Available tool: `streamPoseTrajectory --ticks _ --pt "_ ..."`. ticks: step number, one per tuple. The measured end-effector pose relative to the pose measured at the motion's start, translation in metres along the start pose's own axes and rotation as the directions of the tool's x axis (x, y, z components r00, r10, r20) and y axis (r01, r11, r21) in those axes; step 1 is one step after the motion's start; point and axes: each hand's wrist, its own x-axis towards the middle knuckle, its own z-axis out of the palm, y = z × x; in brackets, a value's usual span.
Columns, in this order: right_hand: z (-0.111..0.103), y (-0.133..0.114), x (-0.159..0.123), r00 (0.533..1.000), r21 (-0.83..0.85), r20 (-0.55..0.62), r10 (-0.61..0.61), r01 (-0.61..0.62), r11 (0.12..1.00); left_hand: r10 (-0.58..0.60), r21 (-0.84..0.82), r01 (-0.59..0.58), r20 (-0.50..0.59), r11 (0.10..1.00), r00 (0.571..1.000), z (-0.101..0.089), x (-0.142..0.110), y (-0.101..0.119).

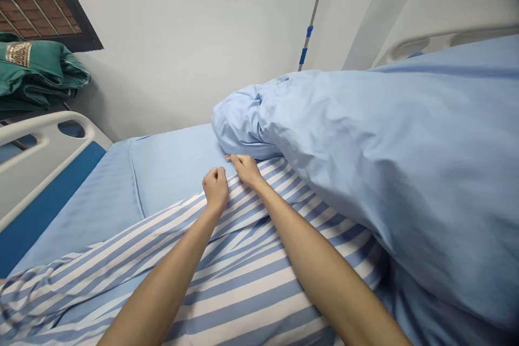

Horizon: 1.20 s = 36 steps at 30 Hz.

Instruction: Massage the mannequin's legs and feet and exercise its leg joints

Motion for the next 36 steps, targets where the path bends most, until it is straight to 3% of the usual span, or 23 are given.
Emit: streamPoseTrajectory --ticks 4,9,13,19,24,27,30,32,36 --pt "-0.004 0.001 -0.004 0.998 -0.011 -0.030 -0.048 0.048 0.999 -0.065 -0.100 0.061 -0.043 0.993 0.997 0.029 0.015 0.013" --pt "-0.016 0.002 0.003 0.993 -0.101 -0.104 -0.046 0.036 0.994 -0.052 0.094 0.050 0.018 0.994 0.998 0.052 0.013 0.010" --pt "-0.027 0.004 0.009 0.974 -0.330 -0.182 -0.134 0.067 0.941 0.024 0.154 -0.039 0.098 0.987 0.995 0.050 0.008 0.005" --pt "-0.021 0.018 0.005 0.998 -0.609 -0.028 0.054 -0.060 0.791 -0.002 0.139 -0.015 0.125 0.990 0.992 0.048 0.011 0.002" --pt "-0.017 0.016 0.002 0.998 -0.689 -0.004 0.070 -0.053 0.722 0.012 0.056 -0.025 0.224 0.998 0.974 0.036 0.007 0.006" --pt "-0.018 0.012 0.000 0.994 -0.687 0.022 0.107 -0.063 0.724 0.021 0.059 -0.048 0.397 0.997 0.918 -0.001 -0.003 0.008" --pt "-0.019 0.008 -0.001 0.988 -0.680 0.050 0.149 -0.076 0.729 -0.006 0.123 -0.056 0.450 0.991 0.893 -0.070 -0.023 -0.002" --pt "-0.018 0.004 -0.002 0.982 -0.686 0.076 0.173 -0.074 0.723 -0.062 0.181 -0.022 0.444 0.983 0.894 -0.129 -0.039 -0.016" --pt "-0.013 -0.013 -0.004 0.965 -0.738 0.084 0.247 -0.106 0.666 -0.198 0.332 0.105 0.260 0.937 0.945 -0.243 -0.071 -0.050"
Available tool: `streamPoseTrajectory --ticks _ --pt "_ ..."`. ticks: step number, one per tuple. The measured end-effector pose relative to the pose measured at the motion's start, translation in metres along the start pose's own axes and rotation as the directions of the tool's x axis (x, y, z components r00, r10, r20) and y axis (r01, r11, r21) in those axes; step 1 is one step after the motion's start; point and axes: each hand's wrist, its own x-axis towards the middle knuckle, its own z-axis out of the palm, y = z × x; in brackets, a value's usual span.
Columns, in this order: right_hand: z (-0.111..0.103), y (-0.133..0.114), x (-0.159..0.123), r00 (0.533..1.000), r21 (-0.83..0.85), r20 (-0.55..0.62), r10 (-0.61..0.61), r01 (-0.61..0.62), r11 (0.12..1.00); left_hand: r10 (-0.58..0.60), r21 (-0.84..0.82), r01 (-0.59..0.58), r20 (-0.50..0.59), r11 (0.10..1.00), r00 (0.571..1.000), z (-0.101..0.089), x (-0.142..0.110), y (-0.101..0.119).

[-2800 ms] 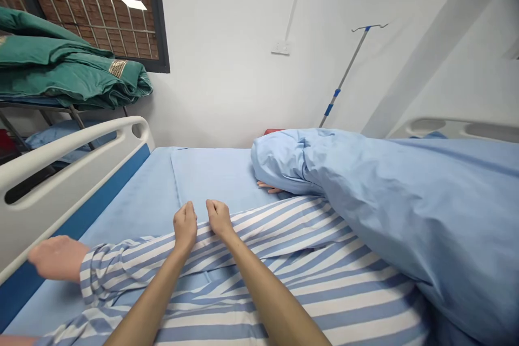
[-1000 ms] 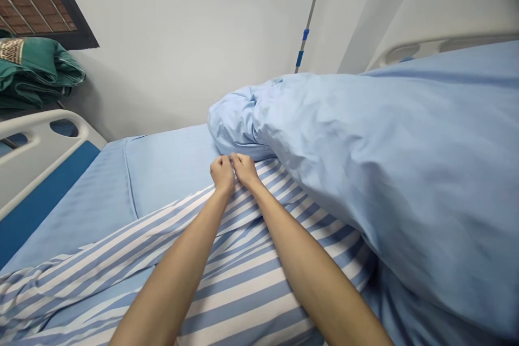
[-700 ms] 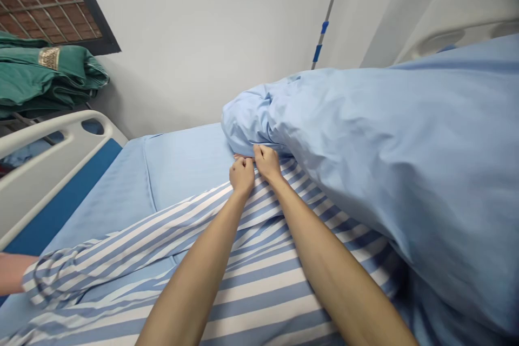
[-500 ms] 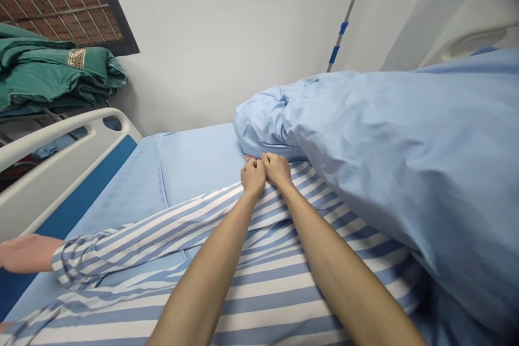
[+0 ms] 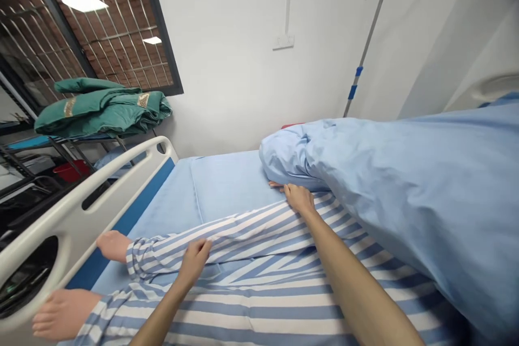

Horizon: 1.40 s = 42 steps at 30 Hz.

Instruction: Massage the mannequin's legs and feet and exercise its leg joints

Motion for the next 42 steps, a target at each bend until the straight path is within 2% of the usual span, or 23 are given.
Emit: streamPoseTrajectory --ticks 1,3,5,7,11,15,20,24,26,28,33,35,38,42 --pt "-0.003 -0.004 -0.003 1.000 -0.012 0.001 0.008 -0.008 1.000 -0.031 0.040 0.033 -0.036 0.999 0.999 -0.017 -0.011 -0.016" --pt "-0.011 -0.011 -0.012 1.000 -0.022 -0.010 0.003 -0.003 1.000 -0.035 0.104 0.038 -0.034 0.994 0.999 -0.043 -0.028 -0.041" --pt "-0.018 -0.014 -0.027 1.000 -0.024 -0.023 -0.020 0.019 1.000 -0.033 0.147 0.039 -0.043 0.988 0.999 -0.060 -0.042 -0.059" --pt "-0.022 -0.013 -0.048 0.997 0.004 -0.039 -0.066 0.066 0.998 -0.047 0.196 0.064 -0.089 0.979 0.995 -0.068 -0.052 -0.071" --pt "-0.017 -0.007 -0.110 0.974 0.197 -0.128 -0.186 0.209 0.958 -0.045 0.345 0.116 -0.205 0.932 0.978 -0.070 -0.063 -0.082" --pt "-0.008 -0.016 -0.192 0.956 0.350 -0.178 -0.235 0.284 0.893 -0.045 0.495 0.151 -0.221 0.855 0.974 -0.069 -0.068 -0.084" --pt "-0.004 -0.025 -0.282 0.881 0.326 -0.214 -0.423 0.472 0.819 -0.048 0.640 0.123 -0.133 0.759 0.990 -0.072 -0.074 -0.082" --pt "0.003 -0.020 -0.326 0.842 0.290 -0.237 -0.485 0.538 0.791 -0.119 0.569 0.216 -0.204 0.794 0.972 -0.074 -0.075 -0.078" --pt "0.010 -0.024 -0.340 0.830 0.283 -0.247 -0.500 0.555 0.782 -0.134 0.528 0.228 -0.211 0.818 0.968 -0.075 -0.076 -0.077" --pt "0.017 -0.040 -0.349 0.822 0.282 -0.254 -0.509 0.566 0.775 -0.146 0.500 0.234 -0.208 0.834 0.967 -0.076 -0.076 -0.076" --pt "0.028 -0.106 -0.355 0.838 0.297 -0.193 -0.510 0.545 0.784 -0.134 0.482 0.211 -0.191 0.851 0.973 -0.078 -0.078 -0.077" --pt "0.029 -0.125 -0.354 0.831 0.301 -0.178 -0.527 0.556 0.774 -0.141 0.481 0.218 -0.192 0.849 0.971 -0.078 -0.079 -0.077" --pt "0.028 -0.135 -0.352 0.810 0.291 -0.169 -0.561 0.585 0.757 -0.138 0.485 0.218 -0.196 0.847 0.971 -0.078 -0.078 -0.077" --pt "0.025 -0.138 -0.348 0.810 0.268 -0.183 -0.557 0.586 0.765 -0.128 0.476 0.205 -0.189 0.856 0.974 -0.078 -0.078 -0.077"
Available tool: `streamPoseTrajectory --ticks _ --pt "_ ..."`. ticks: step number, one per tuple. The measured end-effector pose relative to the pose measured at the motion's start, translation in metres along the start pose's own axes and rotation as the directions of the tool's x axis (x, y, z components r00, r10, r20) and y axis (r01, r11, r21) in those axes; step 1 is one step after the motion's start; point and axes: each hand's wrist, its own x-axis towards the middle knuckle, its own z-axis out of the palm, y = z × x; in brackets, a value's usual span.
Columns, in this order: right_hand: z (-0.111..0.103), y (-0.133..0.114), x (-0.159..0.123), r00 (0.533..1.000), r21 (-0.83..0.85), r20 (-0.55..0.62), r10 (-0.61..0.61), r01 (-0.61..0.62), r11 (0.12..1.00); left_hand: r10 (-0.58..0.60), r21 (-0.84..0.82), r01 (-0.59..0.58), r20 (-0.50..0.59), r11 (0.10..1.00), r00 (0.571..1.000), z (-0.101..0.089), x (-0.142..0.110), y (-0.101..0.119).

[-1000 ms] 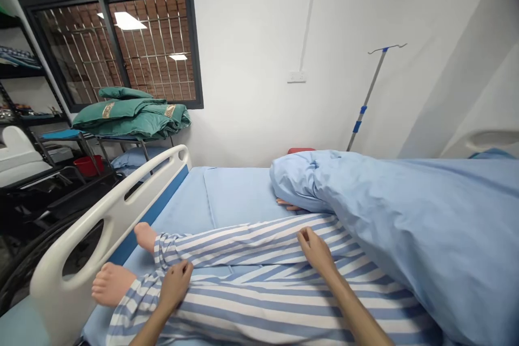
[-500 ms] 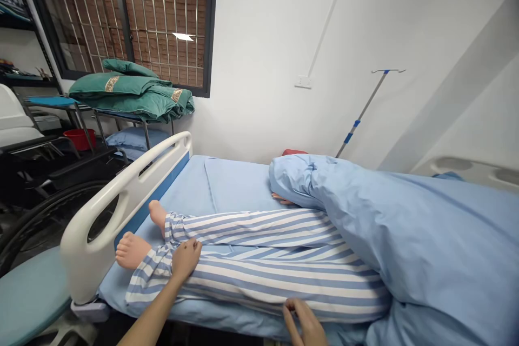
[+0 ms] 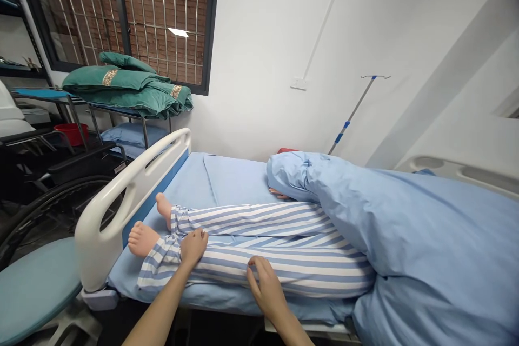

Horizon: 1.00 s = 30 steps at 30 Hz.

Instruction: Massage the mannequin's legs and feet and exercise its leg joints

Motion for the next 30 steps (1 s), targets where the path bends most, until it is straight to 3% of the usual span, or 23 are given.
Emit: streamPoseTrajectory --ticks 4,11,16,23,30 --pt "0.018 -0.016 0.025 1.000 0.020 -0.015 -0.016 0.016 1.000 -0.006 0.000 0.006 -0.007 1.000 1.000 -0.001 -0.001 0.000" --pt "0.086 -0.054 0.100 0.995 0.040 0.033 0.094 -0.096 0.995 0.025 0.033 -0.025 0.003 0.999 1.000 0.001 -0.003 -0.004" --pt "0.123 -0.053 0.112 0.970 -0.013 0.054 0.238 -0.238 0.971 0.026 0.049 -0.027 0.016 0.998 1.000 0.008 0.001 -0.010" --pt "0.131 -0.048 0.104 0.970 -0.079 0.070 0.232 -0.227 0.971 0.028 0.043 -0.027 -0.032 0.999 0.999 0.011 -0.001 -0.011" --pt "0.126 -0.053 0.103 0.966 -0.094 0.045 0.254 -0.249 0.964 0.050 -0.102 -0.047 0.030 0.994 0.998 0.006 0.005 -0.016"
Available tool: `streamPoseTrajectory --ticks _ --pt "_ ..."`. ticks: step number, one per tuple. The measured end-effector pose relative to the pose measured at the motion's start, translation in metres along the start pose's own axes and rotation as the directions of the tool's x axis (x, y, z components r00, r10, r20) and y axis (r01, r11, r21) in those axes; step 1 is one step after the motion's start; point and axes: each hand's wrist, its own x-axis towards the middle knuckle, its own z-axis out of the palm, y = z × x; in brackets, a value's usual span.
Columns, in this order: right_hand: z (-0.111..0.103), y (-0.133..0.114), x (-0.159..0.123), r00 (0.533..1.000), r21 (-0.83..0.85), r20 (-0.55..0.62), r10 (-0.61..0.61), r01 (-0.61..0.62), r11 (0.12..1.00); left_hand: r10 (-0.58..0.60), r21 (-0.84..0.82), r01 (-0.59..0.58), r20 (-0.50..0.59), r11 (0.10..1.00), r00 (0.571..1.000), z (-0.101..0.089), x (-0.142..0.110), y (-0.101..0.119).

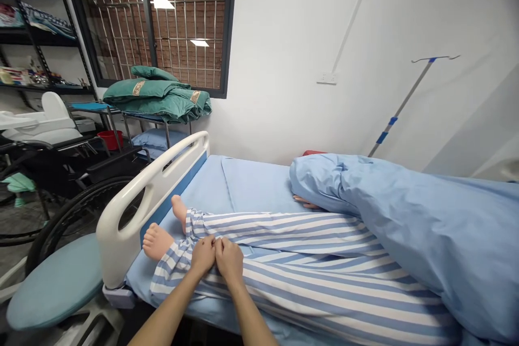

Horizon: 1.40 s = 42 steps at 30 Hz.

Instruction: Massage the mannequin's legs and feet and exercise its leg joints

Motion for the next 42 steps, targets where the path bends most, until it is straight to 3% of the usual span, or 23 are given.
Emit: streamPoseTrajectory --ticks 4,8,18,23,26,30,37,42 --pt "0.000 0.000 0.000 1.000 0.014 -0.013 0.002 -0.002 1.000 0.049 -0.065 -0.052 -0.050 0.997 0.998 -0.006 0.004 -0.008" --pt "0.002 0.003 0.000 1.000 0.016 -0.018 -0.008 0.009 1.000 0.081 -0.004 -0.082 -0.114 0.997 0.990 -0.012 0.001 -0.016" --pt "0.000 0.005 -0.001 0.999 0.067 -0.015 -0.034 0.035 0.997 0.075 0.143 -0.066 -0.061 0.987 0.995 -0.012 0.006 -0.023" --pt "-0.001 0.004 -0.001 0.996 0.221 -0.047 -0.080 0.088 0.971 0.055 0.219 -0.036 -0.082 0.975 0.995 -0.012 0.002 -0.018" --pt "-0.005 -0.003 0.000 0.991 0.316 -0.035 -0.131 0.136 0.939 0.016 0.211 -0.006 -0.049 0.978 0.999 -0.014 0.002 -0.019" --pt "-0.008 -0.013 0.003 0.981 0.359 -0.010 -0.194 0.184 0.915 0.062 0.203 -0.065 0.021 0.977 0.998 -0.015 0.004 -0.027" --pt "0.006 -0.006 0.003 0.996 0.379 -0.010 -0.085 0.083 0.922 0.099 0.253 -0.092 -0.015 0.963 0.995 -0.015 -0.001 -0.031" --pt "0.008 -0.006 0.002 0.997 0.422 -0.068 -0.020 0.047 0.905 0.067 0.041 -0.064 -0.092 0.997 0.994 -0.017 0.003 -0.012"
